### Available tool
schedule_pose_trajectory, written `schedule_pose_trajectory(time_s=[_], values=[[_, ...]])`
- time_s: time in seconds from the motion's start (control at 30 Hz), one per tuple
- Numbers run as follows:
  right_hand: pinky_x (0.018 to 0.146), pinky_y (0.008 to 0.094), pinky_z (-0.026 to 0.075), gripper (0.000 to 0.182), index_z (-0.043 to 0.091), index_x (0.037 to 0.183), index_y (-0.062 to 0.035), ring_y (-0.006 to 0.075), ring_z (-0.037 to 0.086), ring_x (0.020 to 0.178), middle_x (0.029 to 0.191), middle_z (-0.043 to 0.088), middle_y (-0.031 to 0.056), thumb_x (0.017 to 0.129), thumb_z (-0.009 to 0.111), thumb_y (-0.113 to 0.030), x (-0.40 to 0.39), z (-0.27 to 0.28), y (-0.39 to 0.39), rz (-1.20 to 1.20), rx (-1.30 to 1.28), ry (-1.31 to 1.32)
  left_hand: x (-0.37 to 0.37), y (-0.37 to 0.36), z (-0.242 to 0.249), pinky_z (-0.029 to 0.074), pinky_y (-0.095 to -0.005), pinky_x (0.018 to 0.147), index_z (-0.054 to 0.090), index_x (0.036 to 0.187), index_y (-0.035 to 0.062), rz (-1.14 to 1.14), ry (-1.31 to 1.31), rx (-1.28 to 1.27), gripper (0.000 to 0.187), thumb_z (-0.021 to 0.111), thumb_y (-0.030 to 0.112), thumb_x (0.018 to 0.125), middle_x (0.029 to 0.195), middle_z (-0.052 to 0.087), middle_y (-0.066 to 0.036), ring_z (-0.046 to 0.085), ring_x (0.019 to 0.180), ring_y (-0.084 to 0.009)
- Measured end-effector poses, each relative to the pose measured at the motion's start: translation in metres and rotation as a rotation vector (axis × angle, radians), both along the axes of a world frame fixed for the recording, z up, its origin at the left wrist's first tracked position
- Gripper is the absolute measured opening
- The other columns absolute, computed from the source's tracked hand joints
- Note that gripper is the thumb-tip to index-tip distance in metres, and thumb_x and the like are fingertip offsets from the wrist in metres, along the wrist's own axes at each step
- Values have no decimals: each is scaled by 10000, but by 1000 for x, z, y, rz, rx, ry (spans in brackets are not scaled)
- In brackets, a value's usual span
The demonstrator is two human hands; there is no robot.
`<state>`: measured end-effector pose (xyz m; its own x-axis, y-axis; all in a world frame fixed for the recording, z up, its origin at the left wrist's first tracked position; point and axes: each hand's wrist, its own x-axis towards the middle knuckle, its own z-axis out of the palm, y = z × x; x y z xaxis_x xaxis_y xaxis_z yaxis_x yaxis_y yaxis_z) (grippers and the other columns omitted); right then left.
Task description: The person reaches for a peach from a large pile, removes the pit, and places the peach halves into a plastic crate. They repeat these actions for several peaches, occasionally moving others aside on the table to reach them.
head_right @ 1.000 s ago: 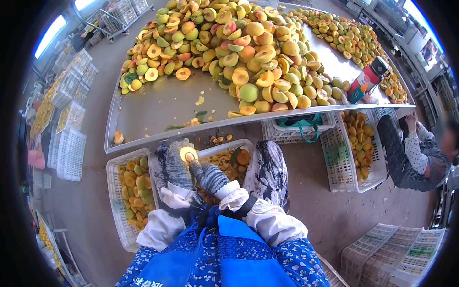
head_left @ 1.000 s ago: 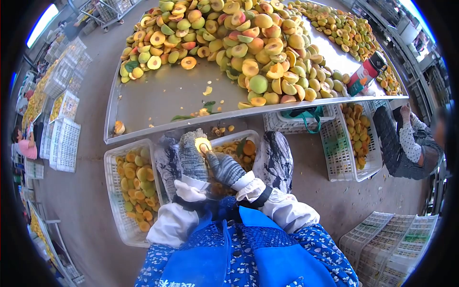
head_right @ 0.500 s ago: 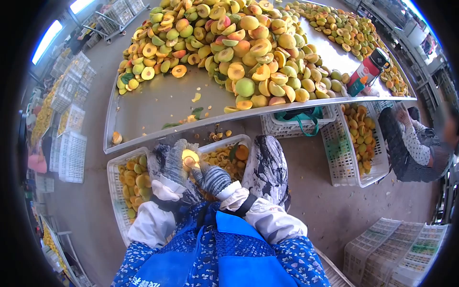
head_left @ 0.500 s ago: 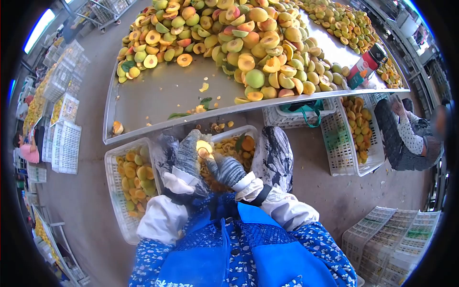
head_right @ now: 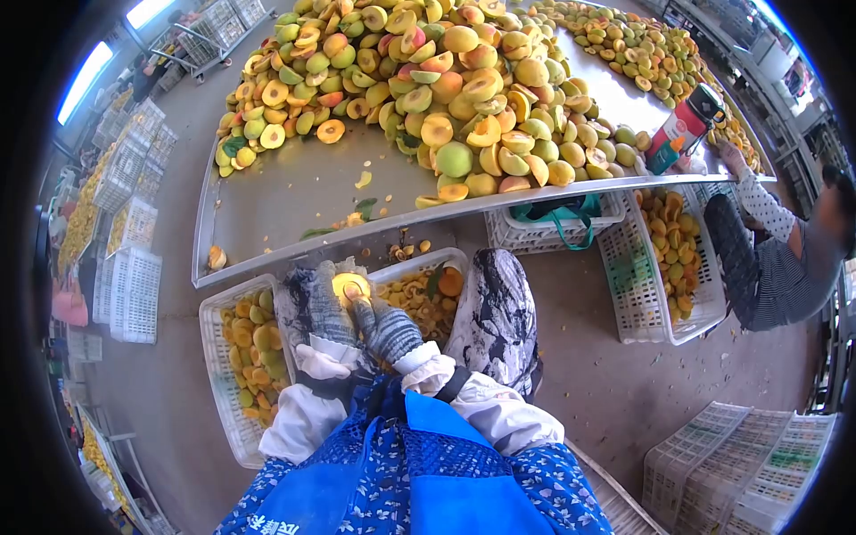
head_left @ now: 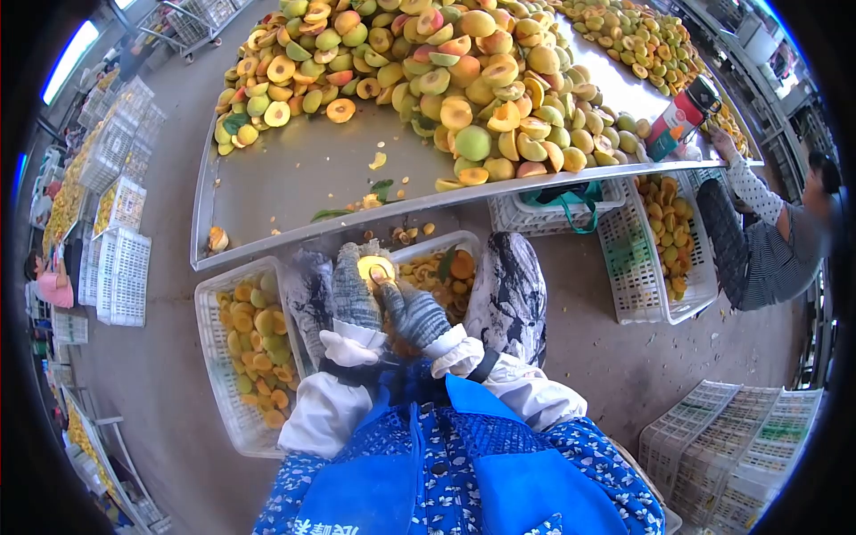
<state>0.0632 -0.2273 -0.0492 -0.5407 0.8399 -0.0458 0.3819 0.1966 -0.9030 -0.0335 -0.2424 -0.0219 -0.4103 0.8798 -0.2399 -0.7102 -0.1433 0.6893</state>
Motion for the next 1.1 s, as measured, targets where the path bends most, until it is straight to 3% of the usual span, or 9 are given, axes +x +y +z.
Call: schedule_pose_trajectory(time_s=[0.07, 0.1, 0.17, 0.3, 0.47, 0.7, 0.77, 1.0, 1.1], values=[[608, 422, 427, 351, 409, 1189, -12, 397, 541, 714, 846, 550, 227, 871, 350, -149, -1, -4, -1, -5, 145, 52, -1, -15, -6, 228, -354, 1015, 73, 1352, 11, -224, 169, 606, 648, 417, 246, 854, 1328, 278, -151, 297, 1203, -271], [608, 422, 427, 351, 409, 1189, -12, 397, 541, 714, 846, 550, 227, 871, 350, -149, -2, -4, -1, -4, 146, 50, -3, -12, -8, 228, -354, 1015, 73, 1352, 11, -224, 167, 607, 648, 417, 246, 854, 1328, 278, -151, 297, 1203, -271], [654, 446, 426, 345, 455, 1124, -105, 412, 535, 769, 852, 562, 239, 907, 274, -303, -3, -2, -2, -81, 120, 67, -7, -2, -15, 351, -336, 928, 405, 1181, -13, 84, 1395, -62, 372, 478, 89, 830, 1129, 462, -144, 461, 1038, -251], [644, 449, 426, 331, 463, 1104, -78, 407, 537, 761, 845, 562, 238, 901, 286, -270, -2, -1, -2, -88, 117, 86, -14, 3, -46, 365, -343, 903, 423, 1150, -6, 106, 1198, -84, 374, 509, 80, 797, 1091, 482, -157, 479, 1006, -263], [561, 409, 434, 345, 433, 1144, 23, 379, 546, 657, 740, 550, 230, 820, 414, -96, -1, -13, -1, -57, 183, 138, -11, 7, -14, 396, -359, 824, 450, 1063, -1, 149, 1757, -40, 314, 509, 76, 764, 995, 503, -167, 497, 913, -295], [591, 434, 425, 315, 453, 1118, -21, 406, 536, 708, 794, 558, 247, 882, 308, -171, 3, -10, -3, -33, 157, 137, -13, 9, -27, 396, -311, 865, 432, 1138, 8, -10, 1501, -111, 316, 458, 53, 825, 1067, 491, -137, 497, 971, -230], [575, 429, 422, 309, 460, 1109, -22, 409, 534, 693, 789, 558, 248, 888, 302, -169, 4, -10, -1, 3, 167, 150, -10, 10, -18, 395, -307, 867, 448, 1120, 13, -70, 898, -91, 302, 457, 72, 823, 1051, 498, -130, 496, 966, -224], [559, 440, 424, 320, 435, 1142, -16, 400, 543, 665, 759, 558, 251, 864, 335, -141, 8, -18, 4, 97, 112, 195, -14, 13, -13, 404, -296, 856, 471, 1096, 9, -100, 1316, -54, 283, 441, 92, 827, 1053, 498, -131, 496, 966, -209], [549, 443, 427, 348, 407, 1171, -6, 396, 548, 659, 754, 561, 249, 843, 348, -104, 8, -24, 2, 90, 309, 208, -11, 19, 0, 460, -293, 719, 538, 884, -8, -78, 786, -61, 148, 483, 121, 838, 805, 601, -92, 572, 750, -201]])
